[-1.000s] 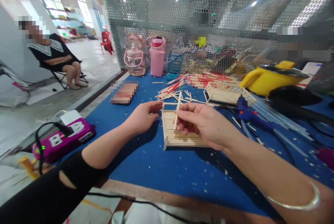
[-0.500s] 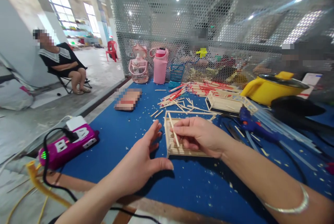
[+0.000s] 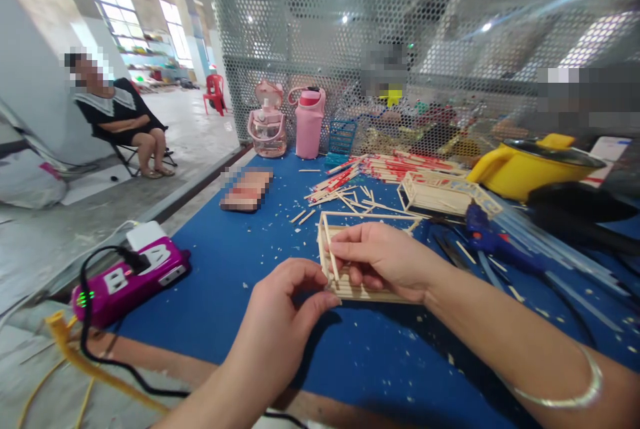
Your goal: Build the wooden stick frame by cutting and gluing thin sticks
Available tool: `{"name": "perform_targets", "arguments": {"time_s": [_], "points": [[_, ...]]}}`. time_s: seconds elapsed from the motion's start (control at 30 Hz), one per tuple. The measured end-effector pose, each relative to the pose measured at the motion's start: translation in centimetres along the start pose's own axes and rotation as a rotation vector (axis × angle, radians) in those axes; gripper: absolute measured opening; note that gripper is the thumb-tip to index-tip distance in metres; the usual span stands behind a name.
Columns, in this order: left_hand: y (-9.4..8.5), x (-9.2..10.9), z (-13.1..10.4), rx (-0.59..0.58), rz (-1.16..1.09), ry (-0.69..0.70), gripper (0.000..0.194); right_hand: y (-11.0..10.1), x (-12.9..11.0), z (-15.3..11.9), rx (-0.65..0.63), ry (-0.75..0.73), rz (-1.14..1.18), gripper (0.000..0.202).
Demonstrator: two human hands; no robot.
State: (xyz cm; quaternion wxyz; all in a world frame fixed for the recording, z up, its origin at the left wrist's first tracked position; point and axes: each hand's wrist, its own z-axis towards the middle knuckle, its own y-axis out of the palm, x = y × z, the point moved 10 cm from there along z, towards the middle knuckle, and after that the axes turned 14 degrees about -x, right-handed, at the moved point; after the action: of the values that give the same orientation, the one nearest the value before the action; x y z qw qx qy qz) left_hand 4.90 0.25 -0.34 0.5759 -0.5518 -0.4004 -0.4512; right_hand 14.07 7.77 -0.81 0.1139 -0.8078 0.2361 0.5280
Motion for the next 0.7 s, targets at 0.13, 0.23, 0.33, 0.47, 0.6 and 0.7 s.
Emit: {"name": "perform_targets", "arguments": {"time_s": [0.13,0.23,0.33,0.47,0.6,0.7], "points": [[0.3,-0.1,-0.5,0.080,0.012,0.021,0.004,0.0,0.1,0.2,-0.010,0.000,-0.013,0.019],[0.3,0.1,-0.9,0.133,0.026,0.051,0.003,0.0,0.2,0.2,-0.006,-0.001,-0.004,0.020],[0.2,0.3,-1.4,0.175,0.049,0.051,0.003,0.0,0.2,0.2,0.020,0.001,-0.006,0.020],[-0.1,0.7,-1.8,0.218,0.156,0.044,0.005,0.2,0.0,0.1,0.035,-0.007,0.013,0.018],[-0.2,1.1,-1.9,0.238,0.209,0.043,0.007,0.2,-0.2,0.1,0.040,-0.021,0.030,0.021],[-0.2,1.2,-1.8,0.243,0.221,0.037,0.007,0.1,0.0,0.0,0.039,-0.008,0.026,0.025]]}}
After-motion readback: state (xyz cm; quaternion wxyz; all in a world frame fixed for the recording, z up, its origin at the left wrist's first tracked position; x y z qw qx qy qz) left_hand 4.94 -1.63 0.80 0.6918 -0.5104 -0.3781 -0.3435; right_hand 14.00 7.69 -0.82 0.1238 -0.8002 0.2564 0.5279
